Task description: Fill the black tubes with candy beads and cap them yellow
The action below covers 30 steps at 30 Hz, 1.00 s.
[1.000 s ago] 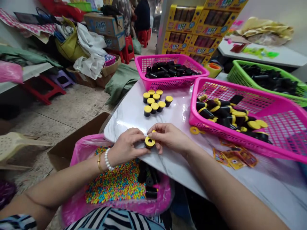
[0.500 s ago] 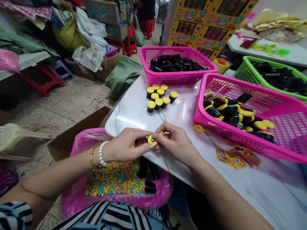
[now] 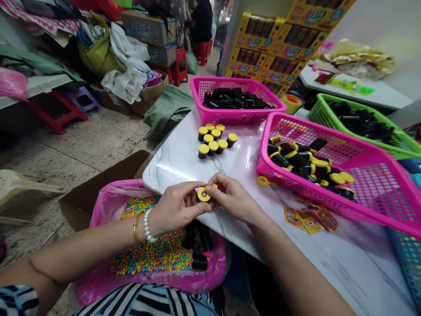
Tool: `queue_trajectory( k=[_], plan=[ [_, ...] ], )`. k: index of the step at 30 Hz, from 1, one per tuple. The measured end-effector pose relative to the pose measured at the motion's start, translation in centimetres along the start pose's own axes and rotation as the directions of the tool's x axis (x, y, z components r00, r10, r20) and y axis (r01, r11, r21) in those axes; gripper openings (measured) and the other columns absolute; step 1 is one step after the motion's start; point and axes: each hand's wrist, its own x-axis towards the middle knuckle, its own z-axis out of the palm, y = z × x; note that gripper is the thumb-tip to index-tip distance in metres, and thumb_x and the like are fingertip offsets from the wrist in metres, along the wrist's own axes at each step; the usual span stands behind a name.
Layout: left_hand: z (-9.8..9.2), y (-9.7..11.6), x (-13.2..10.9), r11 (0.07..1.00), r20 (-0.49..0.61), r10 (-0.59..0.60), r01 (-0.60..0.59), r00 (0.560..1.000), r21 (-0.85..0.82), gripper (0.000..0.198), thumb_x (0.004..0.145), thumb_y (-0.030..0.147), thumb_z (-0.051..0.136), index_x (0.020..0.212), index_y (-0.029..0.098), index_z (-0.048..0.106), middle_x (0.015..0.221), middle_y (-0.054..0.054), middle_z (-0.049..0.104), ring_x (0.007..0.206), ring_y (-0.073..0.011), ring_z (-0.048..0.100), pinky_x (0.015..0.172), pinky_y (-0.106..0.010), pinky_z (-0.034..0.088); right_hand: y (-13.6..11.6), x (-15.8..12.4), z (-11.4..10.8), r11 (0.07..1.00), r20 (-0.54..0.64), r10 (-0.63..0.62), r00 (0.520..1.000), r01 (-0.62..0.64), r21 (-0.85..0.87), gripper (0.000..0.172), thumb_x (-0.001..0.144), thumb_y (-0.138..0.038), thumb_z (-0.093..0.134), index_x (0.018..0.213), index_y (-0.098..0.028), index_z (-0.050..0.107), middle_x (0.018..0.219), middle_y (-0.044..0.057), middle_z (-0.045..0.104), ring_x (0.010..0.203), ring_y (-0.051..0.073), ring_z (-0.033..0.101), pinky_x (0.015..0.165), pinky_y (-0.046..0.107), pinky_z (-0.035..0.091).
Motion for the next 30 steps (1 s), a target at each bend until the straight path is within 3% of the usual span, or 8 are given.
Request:
queue_trajectory(
  k=[5,10,14,17,19,22,26,30],
  plan=[
    [0.2,-0.3,-0.4,0.988,-0.011,0.111,-0.109,0.994,0.109,0.021,0.084,0.032,0.073,0.1,0.019,0.073,0.076,0.0,0.055,0.068,-0.0124,0.052,0.068,-0.025,0.048,0.6,0.2,-2.5,0.974,0.133,0.076,0.988,-0.102,0.202,0.044,0.076,-0.052,0.075,0.095,-0.013,0.066,0.075,0.005,0.068,0.068,0.012,0.067,0.07,0.025,0.057],
    [0.1,-0.5,-0.1,0.983,0.096,0.126,-0.137,0.987,0.123,0.018,0.086,0.031,0.07,0.096,0.016,0.07,0.075,0.001,0.054,0.064,-0.0109,0.05,0.064,-0.023,0.046,0.4,0.4,-2.0,0.969,0.225,0.125,0.966,-0.167,0.181,0.045,0.066,-0.049,0.082,0.086,-0.015,0.058,0.058,-0.004,0.058,0.045,0.007,0.053,0.045,0.021,0.049],
    [0.0,-0.4,0.5,0.989,0.168,0.089,-0.108,0.982,0.102,0.015,0.081,0.029,0.075,0.084,0.015,0.07,0.069,0.002,0.054,0.063,-0.0108,0.051,0.063,-0.023,0.043,-0.6,0.6,-0.2,0.986,0.151,0.161,0.975,-0.153,-0.06,0.043,0.072,-0.044,0.078,0.086,-0.018,0.046,0.054,-0.007,0.053,0.042,0.006,0.051,0.039,0.015,0.037],
    [-0.1,-0.3,0.9,0.992,0.182,0.016,-0.039,0.983,0.124,0.012,0.076,0.026,0.078,0.079,0.017,0.071,0.067,0.002,0.058,0.063,-0.0125,0.054,0.062,-0.024,0.041,-0.6,0.4,0.8,0.989,0.115,0.138,0.984,-0.131,-0.069,0.045,0.072,-0.046,0.075,0.09,-0.02,0.043,0.052,-0.009,0.05,0.043,0.009,0.052,0.04,0.017,0.037],
    [0.0,-0.2,1.0,0.987,0.197,-0.033,0.001,0.98,0.162,0.01,0.074,0.022,0.078,0.079,0.017,0.071,0.07,0.0,0.062,0.065,-0.0145,0.058,0.062,-0.025,0.042,-0.4,-0.1,1.5,0.992,0.042,0.074,0.996,-0.069,-0.11,0.041,0.079,-0.05,0.065,0.097,-0.02,0.044,0.053,-0.01,0.046,0.042,0.009,0.049,0.041,0.02,0.038],
    [0.2,-0.5,1.0,0.973,0.212,-0.023,-0.027,0.977,0.231,0.003,0.075,0.016,0.072,0.078,0.016,0.07,0.073,-0.002,0.065,0.068,-0.017,0.061,0.062,-0.026,0.043,0.1,-1.0,2.9,0.922,-0.104,-0.12,0.987,0.073,-0.38,0.036,0.081,-0.044,0.062,0.106,-0.02,0.052,0.057,-0.009,0.044,0.049,0.009,0.046,0.047,0.02,0.036],
    [0.2,-1.2,0.7,0.953,0.202,0.05,-0.107,0.978,0.283,0.016,0.073,0.013,0.068,0.089,0.014,0.069,0.074,-0.003,0.065,0.07,-0.018,0.061,0.064,-0.027,0.047,0.0,-2.9,3.6,0.678,-0.145,-0.41,0.901,0.195,-0.708,0.028,0.077,-0.029,0.066,0.104,-0.023,0.061,0.066,-0.004,0.057,0.057,0.011,0.05,0.055,0.023,0.039],
    [-0.2,-1.7,-0.3,0.983,0.137,0.129,-0.144,0.982,0.109,0.052,0.076,0.022,0.072,0.126,0.014,0.059,0.072,0.002,0.063,0.062,-0.013,0.058,0.061,-0.025,0.048,-2.3,-5.3,-1.7,0.541,-0.379,-0.611,0.695,0.016,-0.841,0.026,0.083,-0.043,0.063,0.1,-0.023,0.063,0.065,0.0,0.06,0.056,0.015,0.051,0.058,0.027,0.039]
  ],
)
